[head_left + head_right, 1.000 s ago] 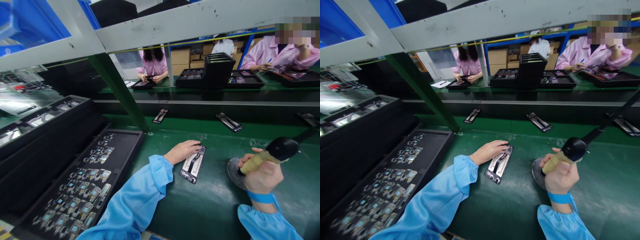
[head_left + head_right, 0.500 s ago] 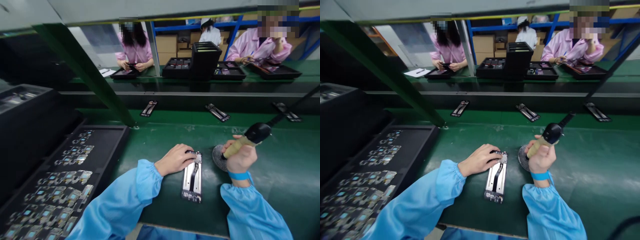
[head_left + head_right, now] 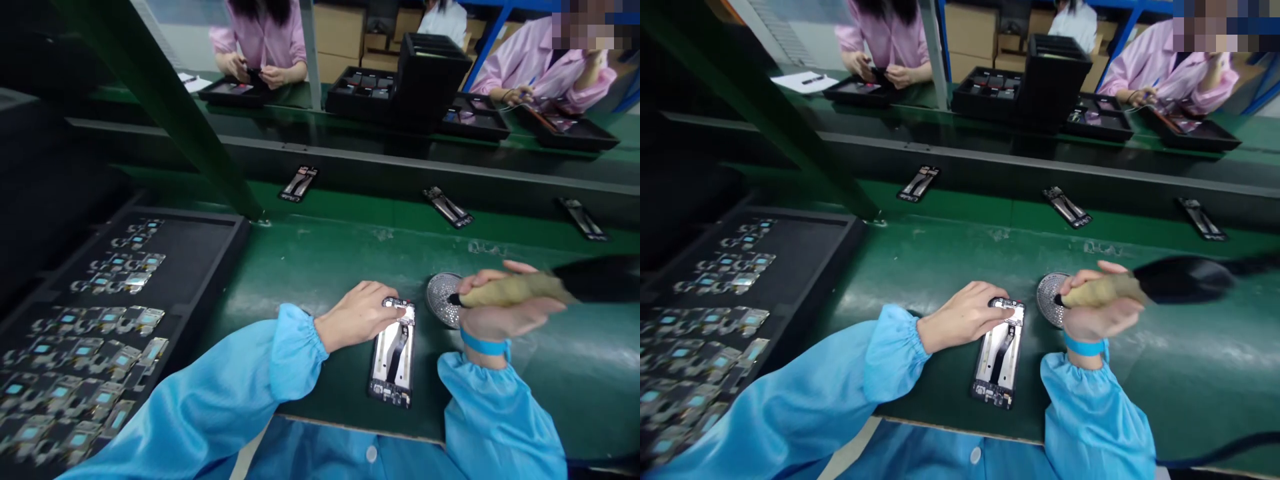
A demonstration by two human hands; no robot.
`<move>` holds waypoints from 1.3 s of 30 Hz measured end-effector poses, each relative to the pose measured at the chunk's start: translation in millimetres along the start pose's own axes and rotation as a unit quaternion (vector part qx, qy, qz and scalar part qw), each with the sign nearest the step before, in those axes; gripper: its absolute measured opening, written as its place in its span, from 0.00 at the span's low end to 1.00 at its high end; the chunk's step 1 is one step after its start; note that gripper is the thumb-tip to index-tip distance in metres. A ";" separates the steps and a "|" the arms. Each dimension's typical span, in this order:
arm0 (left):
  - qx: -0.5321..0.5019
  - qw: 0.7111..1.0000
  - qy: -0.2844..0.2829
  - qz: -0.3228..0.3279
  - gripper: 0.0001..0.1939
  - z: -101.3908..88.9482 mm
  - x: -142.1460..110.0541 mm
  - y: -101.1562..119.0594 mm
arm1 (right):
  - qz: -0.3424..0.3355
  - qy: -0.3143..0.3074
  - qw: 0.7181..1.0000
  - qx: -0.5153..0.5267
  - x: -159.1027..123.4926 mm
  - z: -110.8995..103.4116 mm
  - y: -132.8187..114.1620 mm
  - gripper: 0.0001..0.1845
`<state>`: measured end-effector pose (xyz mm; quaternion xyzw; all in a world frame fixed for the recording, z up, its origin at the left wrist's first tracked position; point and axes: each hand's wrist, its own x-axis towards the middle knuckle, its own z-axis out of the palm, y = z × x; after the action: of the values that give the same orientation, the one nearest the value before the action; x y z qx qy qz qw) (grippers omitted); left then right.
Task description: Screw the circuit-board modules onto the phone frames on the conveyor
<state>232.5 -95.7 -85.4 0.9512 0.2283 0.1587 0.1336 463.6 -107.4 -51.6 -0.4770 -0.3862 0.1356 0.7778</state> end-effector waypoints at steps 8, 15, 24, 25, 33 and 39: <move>-0.015 1.000 0.005 -0.020 0.16 1.4 -0.3 2.8 | 0.039 -0.086 0.995 0.034 -28.8 24.0 -9.0 0.37; -0.015 1.000 0.005 -0.016 0.16 0.7 0.0 2.5 | 0.036 -0.091 0.994 0.054 -28.8 23.8 0.5 0.37; -0.019 1.000 0.012 -0.016 0.16 2.2 -0.1 2.7 | 0.056 -0.110 0.992 0.036 -35.7 21.3 4.2 0.41; -0.018 1.000 0.016 -0.016 0.15 2.4 -0.2 2.6 | 0.050 -0.116 0.991 0.037 -36.6 21.1 5.5 0.41; -0.020 1.000 0.015 -0.008 0.15 0.2 -0.7 0.4 | 0.032 -0.078 0.996 0.036 -21.7 19.0 1.5 0.39; -0.043 0.998 0.030 -0.030 0.12 4.8 5.4 2.7 | -0.004 0.022 1.000 -0.003 11.4 -6.4 7.3 0.39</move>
<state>239.9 -96.3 -87.6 0.9323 0.2535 0.1924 0.1722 477.0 -101.1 -54.0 -0.4806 -0.3716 0.1204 0.7851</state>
